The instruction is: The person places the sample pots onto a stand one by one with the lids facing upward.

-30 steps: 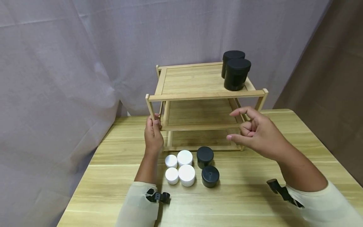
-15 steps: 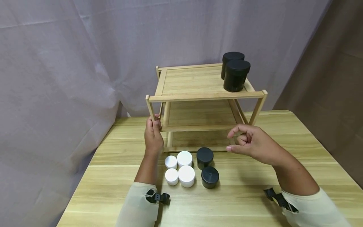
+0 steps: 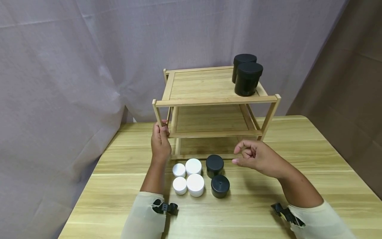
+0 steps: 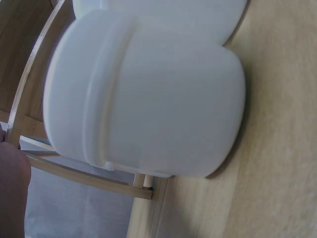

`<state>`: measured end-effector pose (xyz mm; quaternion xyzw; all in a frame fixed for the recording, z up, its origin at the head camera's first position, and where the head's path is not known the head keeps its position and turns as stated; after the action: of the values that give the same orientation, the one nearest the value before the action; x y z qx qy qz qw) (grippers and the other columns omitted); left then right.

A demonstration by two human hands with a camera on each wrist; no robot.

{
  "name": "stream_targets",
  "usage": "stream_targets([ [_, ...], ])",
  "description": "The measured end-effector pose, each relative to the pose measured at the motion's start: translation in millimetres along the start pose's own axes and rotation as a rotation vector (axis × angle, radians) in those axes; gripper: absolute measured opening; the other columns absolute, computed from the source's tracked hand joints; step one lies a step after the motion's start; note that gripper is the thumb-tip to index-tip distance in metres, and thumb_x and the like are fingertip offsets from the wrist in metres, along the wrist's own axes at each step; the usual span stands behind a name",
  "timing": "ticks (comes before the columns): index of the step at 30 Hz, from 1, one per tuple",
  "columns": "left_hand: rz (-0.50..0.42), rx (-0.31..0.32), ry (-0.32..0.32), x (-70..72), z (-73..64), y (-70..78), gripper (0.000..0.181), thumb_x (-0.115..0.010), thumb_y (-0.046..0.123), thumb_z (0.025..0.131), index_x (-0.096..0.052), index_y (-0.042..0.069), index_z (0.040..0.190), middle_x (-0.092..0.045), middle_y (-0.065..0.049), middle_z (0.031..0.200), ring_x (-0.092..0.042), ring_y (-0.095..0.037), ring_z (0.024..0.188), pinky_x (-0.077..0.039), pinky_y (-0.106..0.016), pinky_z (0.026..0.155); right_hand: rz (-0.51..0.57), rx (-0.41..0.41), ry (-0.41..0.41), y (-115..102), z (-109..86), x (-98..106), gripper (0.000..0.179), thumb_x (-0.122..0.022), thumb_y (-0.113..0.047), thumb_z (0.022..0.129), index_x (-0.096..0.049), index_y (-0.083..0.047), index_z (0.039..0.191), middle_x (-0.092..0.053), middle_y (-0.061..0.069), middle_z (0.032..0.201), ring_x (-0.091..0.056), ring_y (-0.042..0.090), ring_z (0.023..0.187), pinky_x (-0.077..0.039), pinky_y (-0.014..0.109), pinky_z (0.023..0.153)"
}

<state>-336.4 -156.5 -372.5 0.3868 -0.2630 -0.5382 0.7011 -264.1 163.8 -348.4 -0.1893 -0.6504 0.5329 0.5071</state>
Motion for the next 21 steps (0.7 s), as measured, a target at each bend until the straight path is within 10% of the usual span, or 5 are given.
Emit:
stream_targets([
  [21,-0.012,-0.04,-0.005,-0.5,0.6,0.4,0.03,-0.04,0.007,0.117,-0.053,-0.015,0.133,-0.045,-0.001,0.09,-0.045,-0.01,0.082,-0.042,-0.023,0.073,0.08,-0.018,-0.037,43,22.7,-30,0.054,-0.083,-0.008,0.095,-0.049,0.008,0.134,-0.04,-0.004,0.073,-0.038,0.004,0.062,-0.036,0.025,0.057],
])
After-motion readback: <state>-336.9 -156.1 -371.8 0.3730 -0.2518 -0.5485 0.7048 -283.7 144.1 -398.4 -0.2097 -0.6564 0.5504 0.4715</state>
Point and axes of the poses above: each hand's wrist, its own z-axis towards the middle knuckle, its own x-axis out of the back of the hand, y = z × x, the point moved 9 cm from there along z, towards the middle knuckle
